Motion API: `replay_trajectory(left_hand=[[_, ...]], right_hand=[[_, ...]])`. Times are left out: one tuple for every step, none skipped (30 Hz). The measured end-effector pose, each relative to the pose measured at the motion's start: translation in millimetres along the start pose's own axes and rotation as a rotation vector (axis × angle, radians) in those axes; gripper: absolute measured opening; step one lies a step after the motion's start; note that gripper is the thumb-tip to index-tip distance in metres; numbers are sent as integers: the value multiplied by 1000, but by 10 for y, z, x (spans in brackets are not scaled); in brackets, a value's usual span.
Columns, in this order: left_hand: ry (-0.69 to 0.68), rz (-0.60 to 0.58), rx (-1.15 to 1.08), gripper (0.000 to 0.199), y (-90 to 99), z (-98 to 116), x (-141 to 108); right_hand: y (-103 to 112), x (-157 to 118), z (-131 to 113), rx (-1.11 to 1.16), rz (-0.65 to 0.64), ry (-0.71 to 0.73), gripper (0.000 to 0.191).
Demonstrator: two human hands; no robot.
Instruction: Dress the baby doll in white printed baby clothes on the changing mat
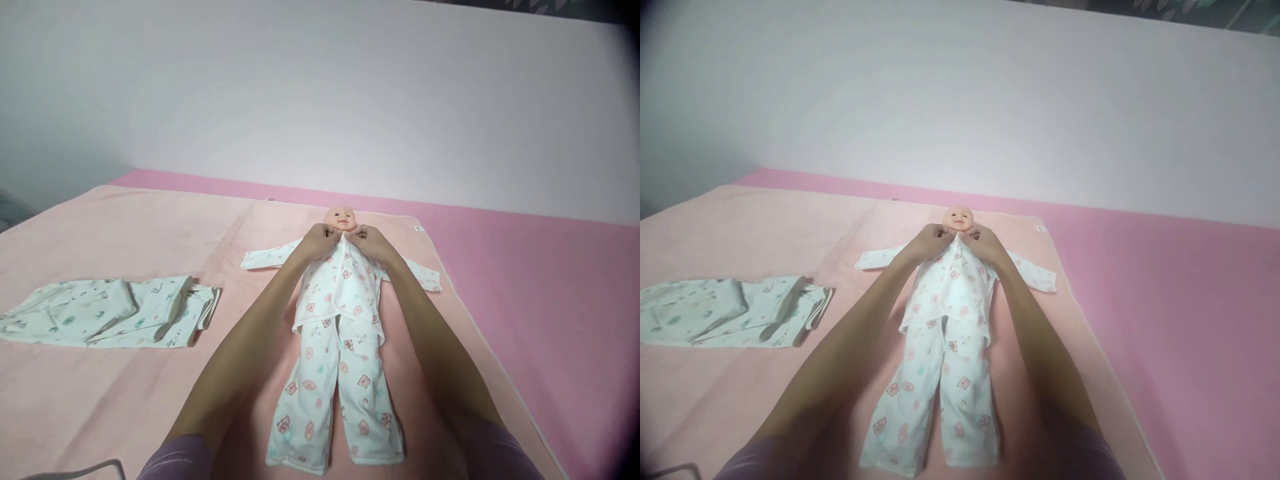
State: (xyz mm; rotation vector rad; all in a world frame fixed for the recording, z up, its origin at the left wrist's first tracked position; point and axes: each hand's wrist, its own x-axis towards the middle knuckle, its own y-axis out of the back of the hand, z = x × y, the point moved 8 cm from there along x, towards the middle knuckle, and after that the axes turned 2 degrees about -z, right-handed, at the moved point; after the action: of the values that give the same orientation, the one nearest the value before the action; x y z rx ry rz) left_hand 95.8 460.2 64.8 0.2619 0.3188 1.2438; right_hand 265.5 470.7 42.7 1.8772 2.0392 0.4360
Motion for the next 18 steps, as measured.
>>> replay_trajectory(left_hand=[[-14, 2, -7, 35, -5, 4, 1], [-33, 7, -12, 34, -10, 7, 5], [-50, 10, -14, 33, -15, 8, 14], [-67, 13, -13, 32, -21, 6, 29], [-80, 10, -11, 30, -32, 2, 50], [-91, 1, -11, 28, -48, -2, 75], [-101, -12, -11, 26, -67, -4, 98], [-109, -21, -8, 25, -83, -1, 114], [-116, -12, -4, 25, -84, 5, 113], [-125, 21, 3, 24, -65, 17, 85], [-136, 69, 18, 23, -31, 33, 20], [-150, 121, 47, 24, 10, 52, -90], [-174, 165, 90, 28, 47, 76, -246], [-211, 188, 148, 34, 69, 104, -445], [-259, 185, 220, 39, 68, 128, -676], [-314, 160, 300, 43, 42, 143, -927], [-369, 122, 381, 45, -3, 140, -1182], [-410, 84, 453, 47, -58, 114, -1421]], right_hand=[[-4, -17, -21, -8, 10, 8, 26], [-7, -40, -51, -30, 30, 20, 24], [-9, -67, -90, -68, 59, 34, 21], [-11, -100, -138, -123, 97, 50, 18], [-15, -137, -199, -192, 139, 72, 16], [-24, -177, -272, -267, 179, 102, 15], [-38, -222, -352, -338, 211, 136, 14], [-56, -271, -431, -396, 230, 169, 15], [-71, -330, -504, -436, 238, 199, 16], [-75, -405, -571, -457, 240, 223, 16], [-66, -503, -631, -465, 243, 243, 15], [-45, -629, -685, -464, 246, 264, 15], [-22, -784, -735, -462, 247, 291, 14], [-9, -962, -773, -460, 233, 324, 15], [-16, -1152, -790, -462, 198, 355, 14], [-51, -1342, -778, -466, 133, 376, 13], [-112, -1521, -734, -474, 46, 385, 13], [-189, -1684, -669, -494, -41, 389, 14]])
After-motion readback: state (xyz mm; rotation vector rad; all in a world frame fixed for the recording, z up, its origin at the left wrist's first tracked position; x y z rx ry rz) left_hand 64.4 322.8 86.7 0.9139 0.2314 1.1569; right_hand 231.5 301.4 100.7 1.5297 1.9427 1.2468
